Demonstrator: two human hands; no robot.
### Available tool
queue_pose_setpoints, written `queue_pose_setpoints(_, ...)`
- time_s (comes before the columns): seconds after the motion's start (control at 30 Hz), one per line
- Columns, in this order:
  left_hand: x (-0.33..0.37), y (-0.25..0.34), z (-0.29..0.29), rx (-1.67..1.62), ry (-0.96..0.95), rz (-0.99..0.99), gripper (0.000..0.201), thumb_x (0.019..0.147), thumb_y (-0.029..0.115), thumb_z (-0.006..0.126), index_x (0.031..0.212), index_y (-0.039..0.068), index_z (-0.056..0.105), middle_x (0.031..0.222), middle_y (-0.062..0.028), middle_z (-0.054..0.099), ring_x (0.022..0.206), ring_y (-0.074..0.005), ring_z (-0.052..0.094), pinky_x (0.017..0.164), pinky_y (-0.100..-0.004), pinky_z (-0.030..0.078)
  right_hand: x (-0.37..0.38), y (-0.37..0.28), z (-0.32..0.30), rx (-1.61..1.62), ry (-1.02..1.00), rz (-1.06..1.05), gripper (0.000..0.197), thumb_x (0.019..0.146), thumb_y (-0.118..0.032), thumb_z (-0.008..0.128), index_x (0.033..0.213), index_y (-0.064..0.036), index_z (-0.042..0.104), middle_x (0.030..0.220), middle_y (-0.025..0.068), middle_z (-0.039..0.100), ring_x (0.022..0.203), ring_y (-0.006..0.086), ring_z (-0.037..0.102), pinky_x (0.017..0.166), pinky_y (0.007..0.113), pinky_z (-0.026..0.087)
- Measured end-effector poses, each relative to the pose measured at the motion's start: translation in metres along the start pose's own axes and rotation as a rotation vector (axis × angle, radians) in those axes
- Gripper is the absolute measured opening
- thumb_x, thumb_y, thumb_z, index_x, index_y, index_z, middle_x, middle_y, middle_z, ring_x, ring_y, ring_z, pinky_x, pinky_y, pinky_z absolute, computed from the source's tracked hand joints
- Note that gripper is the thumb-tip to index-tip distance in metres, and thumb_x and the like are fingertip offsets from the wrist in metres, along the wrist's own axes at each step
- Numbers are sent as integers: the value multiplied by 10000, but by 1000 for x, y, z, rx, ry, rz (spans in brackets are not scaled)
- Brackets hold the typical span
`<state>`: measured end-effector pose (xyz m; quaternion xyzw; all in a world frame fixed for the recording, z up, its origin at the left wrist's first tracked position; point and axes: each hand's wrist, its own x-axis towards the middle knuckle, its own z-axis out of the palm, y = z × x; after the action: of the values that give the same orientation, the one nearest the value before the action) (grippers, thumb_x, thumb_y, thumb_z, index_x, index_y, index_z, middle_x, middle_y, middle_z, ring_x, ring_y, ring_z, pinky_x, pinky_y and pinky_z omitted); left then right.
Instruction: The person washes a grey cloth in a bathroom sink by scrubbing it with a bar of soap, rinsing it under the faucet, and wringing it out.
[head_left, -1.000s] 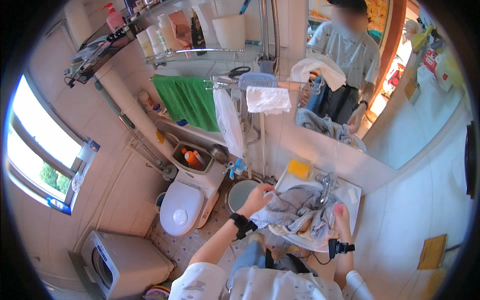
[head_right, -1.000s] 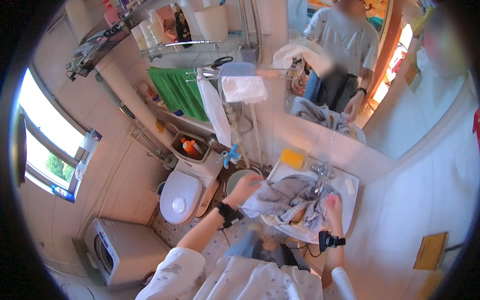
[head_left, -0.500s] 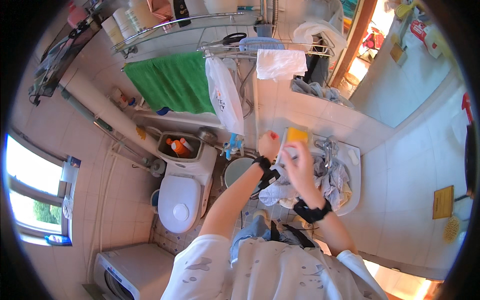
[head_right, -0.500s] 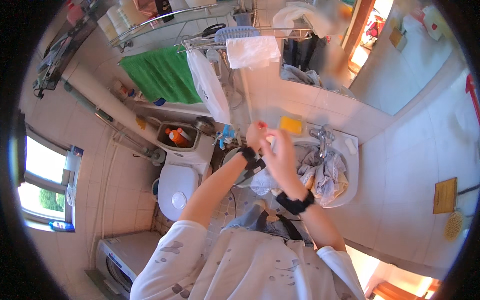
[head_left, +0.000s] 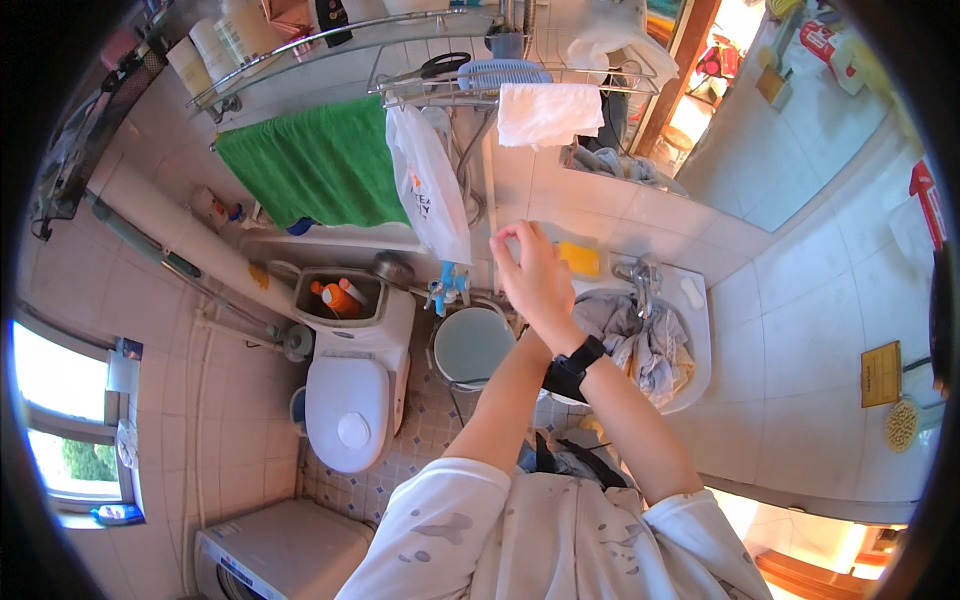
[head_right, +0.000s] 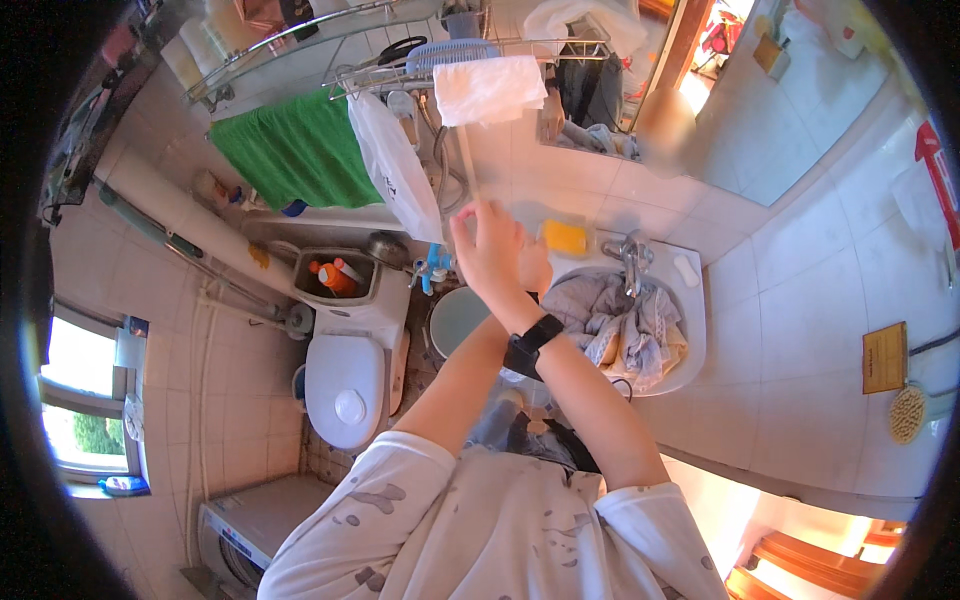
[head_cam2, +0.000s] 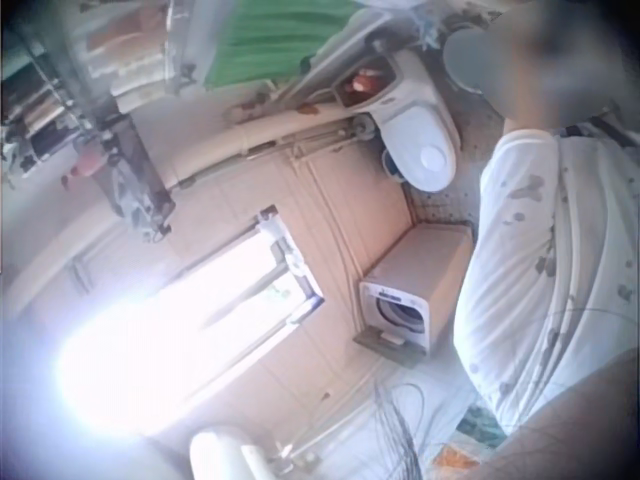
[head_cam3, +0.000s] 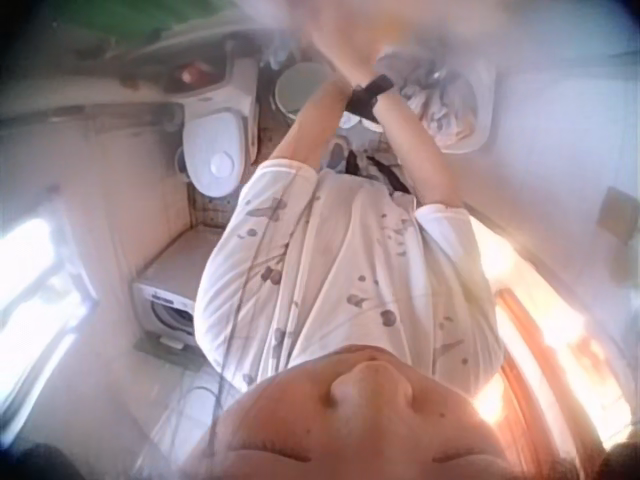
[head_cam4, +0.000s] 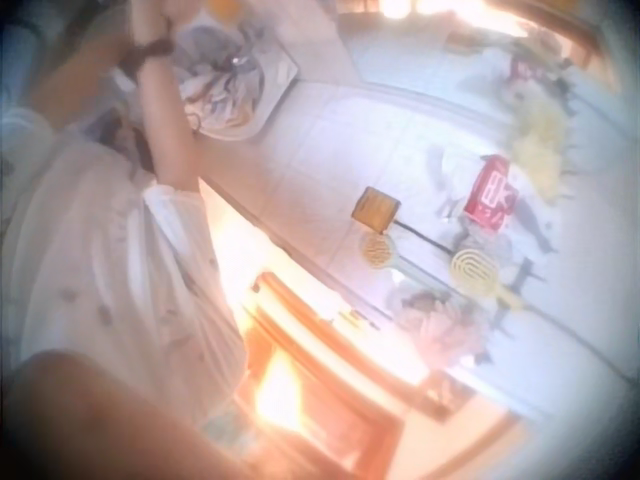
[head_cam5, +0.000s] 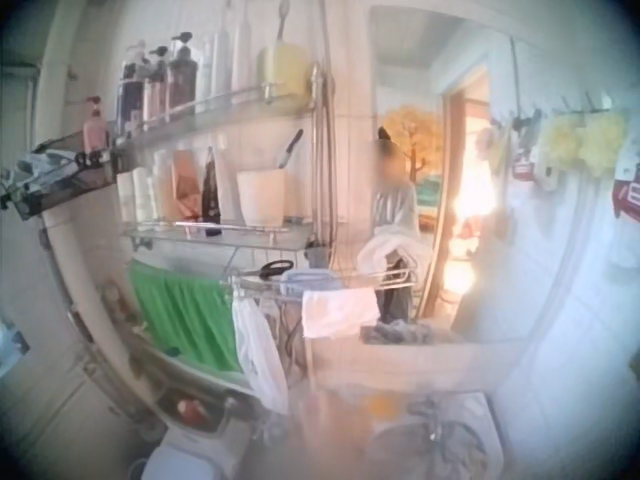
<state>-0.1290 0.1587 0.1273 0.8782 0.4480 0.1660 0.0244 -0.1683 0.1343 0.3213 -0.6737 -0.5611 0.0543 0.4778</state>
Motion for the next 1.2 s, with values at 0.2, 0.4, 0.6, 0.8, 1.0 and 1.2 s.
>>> queue_pose_setpoints(0.2, 9, 8, 7, 64, 15, 39, 144, 704, 169, 593, 809, 71, 582, 868, -113, 565, 807, -286, 572, 667, -405, 446, 14, 30, 9, 70, -55, 127, 185, 817, -280, 539, 919, -126, 533, 982, 67, 544, 955, 335, 484, 800, 454, 379)
queue_pose_setpoints(0.4, 17, 13, 12, 117, 28, 84, 137, 697, 165, 595, 802, 78, 578, 881, -106, 550, 816, -285, 563, 670, -413, 443, 24, 33, 4, 54, -64, 117, 191, 804, -264, 553, 923, -115, 547, 981, 88, 548, 957, 338, 497, 765, 435, 415)
queue_pose_setpoints(0.6, 14, 15, -2, 70, 65, 166, 131, 689, 161, 596, 794, 85, 574, 893, -98, 535, 826, -285, 554, 673, -420, 440, 52, 50, -19, 350, 107, 18, 185, 791, -188, 596, 881, -31, 559, 839, 80, 592, 804, 176, 567, 741, 279, 431)
queue_pose_setpoints(0.8, -31, -23, -100, -392, 2, 10, 129, 661, 69, 583, 789, 82, 574, 868, -87, 539, 801, -268, 576, 658, -384, 466, 58, 96, -94, 361, 2, 102, 183, 801, -194, 592, 876, -29, 565, 846, 66, 588, 822, 169, 554, 740, 283, 429)
queue_pose_setpoints(1.0, -25, -43, -254, -602, 324, -44, 127, 694, 88, 650, 814, 85, 606, 864, -87, 563, 787, -275, 573, 635, -345, 458, 71, 108, -145, 431, 74, 160, 159, 817, -195, 590, 867, -45, 573, 801, 14, 573, 753, 99, 516, 683, 231, 412)
queue_pose_setpoints(1.2, 31, -27, -383, -162, 771, 284, 193, 670, 98, 677, 860, 103, 645, 884, -46, 505, 757, -234, 512, 633, -325, 441, 70, 103, -137, 466, 22, 156, 149, 800, -168, 610, 866, -42, 566, 798, 19, 568, 739, 106, 518, 675, 236, 417)
